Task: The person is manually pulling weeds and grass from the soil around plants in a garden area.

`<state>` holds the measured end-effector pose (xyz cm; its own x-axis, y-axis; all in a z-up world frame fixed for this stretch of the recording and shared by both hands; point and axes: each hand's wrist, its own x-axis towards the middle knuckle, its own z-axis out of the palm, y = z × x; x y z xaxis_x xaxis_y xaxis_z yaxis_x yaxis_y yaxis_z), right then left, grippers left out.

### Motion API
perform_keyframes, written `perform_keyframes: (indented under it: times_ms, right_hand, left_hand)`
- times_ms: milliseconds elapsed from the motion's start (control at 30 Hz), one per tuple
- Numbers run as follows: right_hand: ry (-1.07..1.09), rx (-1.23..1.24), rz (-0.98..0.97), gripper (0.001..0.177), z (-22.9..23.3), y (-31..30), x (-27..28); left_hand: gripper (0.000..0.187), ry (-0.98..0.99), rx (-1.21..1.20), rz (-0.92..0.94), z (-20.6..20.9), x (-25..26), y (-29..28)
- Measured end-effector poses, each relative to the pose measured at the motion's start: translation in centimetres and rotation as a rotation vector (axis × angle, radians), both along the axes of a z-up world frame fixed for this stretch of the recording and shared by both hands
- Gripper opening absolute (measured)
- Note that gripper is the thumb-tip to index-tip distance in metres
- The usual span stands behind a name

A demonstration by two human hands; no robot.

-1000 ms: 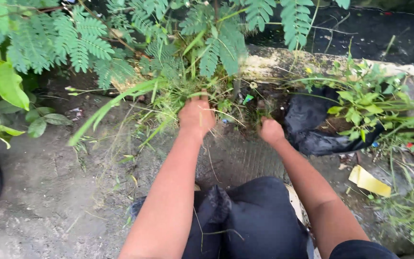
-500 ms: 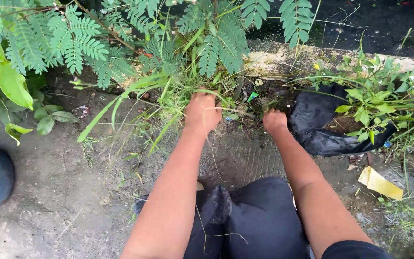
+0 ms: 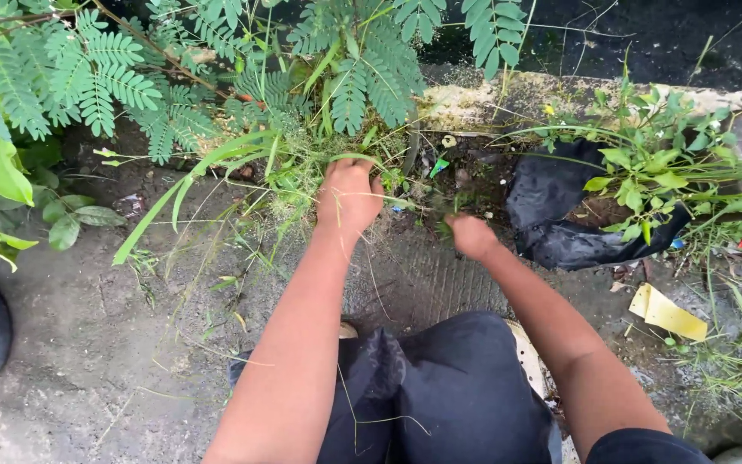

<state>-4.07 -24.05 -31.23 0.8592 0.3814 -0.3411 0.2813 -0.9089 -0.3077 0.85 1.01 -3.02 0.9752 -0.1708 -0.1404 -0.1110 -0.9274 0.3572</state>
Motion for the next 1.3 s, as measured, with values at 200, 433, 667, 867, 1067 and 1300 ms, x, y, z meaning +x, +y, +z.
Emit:
perform_keyframes:
  times_ms: [200, 433, 667, 867, 1067, 1300]
  right_hand:
    - [0.043, 0.123, -0.124, 0.031, -3.0, 5.3, 6.1]
    - [0.212, 0.075, -0.26, 0.026, -6.2, 7.7, 9.6]
    - [0.317, 0.35, -0.287, 0.049, -7.1, 4.3, 4.9]
    - [0.244, 0.316, -0.327, 0.037, -1.4, 0.0, -1.1]
    - [0.154, 0.4, -0.736, 0.055, 4.6, -0.3, 1.3]
    - [0.164, 0.303, -0.719, 0.057, -0.4, -0.1, 3.2]
  left_hand:
    - [0.036, 0.002, -0.081, -0.017, 0.6, -0.3, 0.2]
    - [0.035, 0.041, -0.133, 0.013, 2.5, -0.4, 0.4]
    - [0.032, -0.074, -0.187, -0.021, 0.3, 0.4, -0.2]
    - [0.032, -0.058, -0.175, -0.04, 0.6, 0.0, -1.1]
    - [0.033, -0.051, -0.166, -0.038, 1.6, -0.4, -1.2]
    - [0.034, -0.025, -0.21, -0.01, 0.8, -0.1, -0.4]
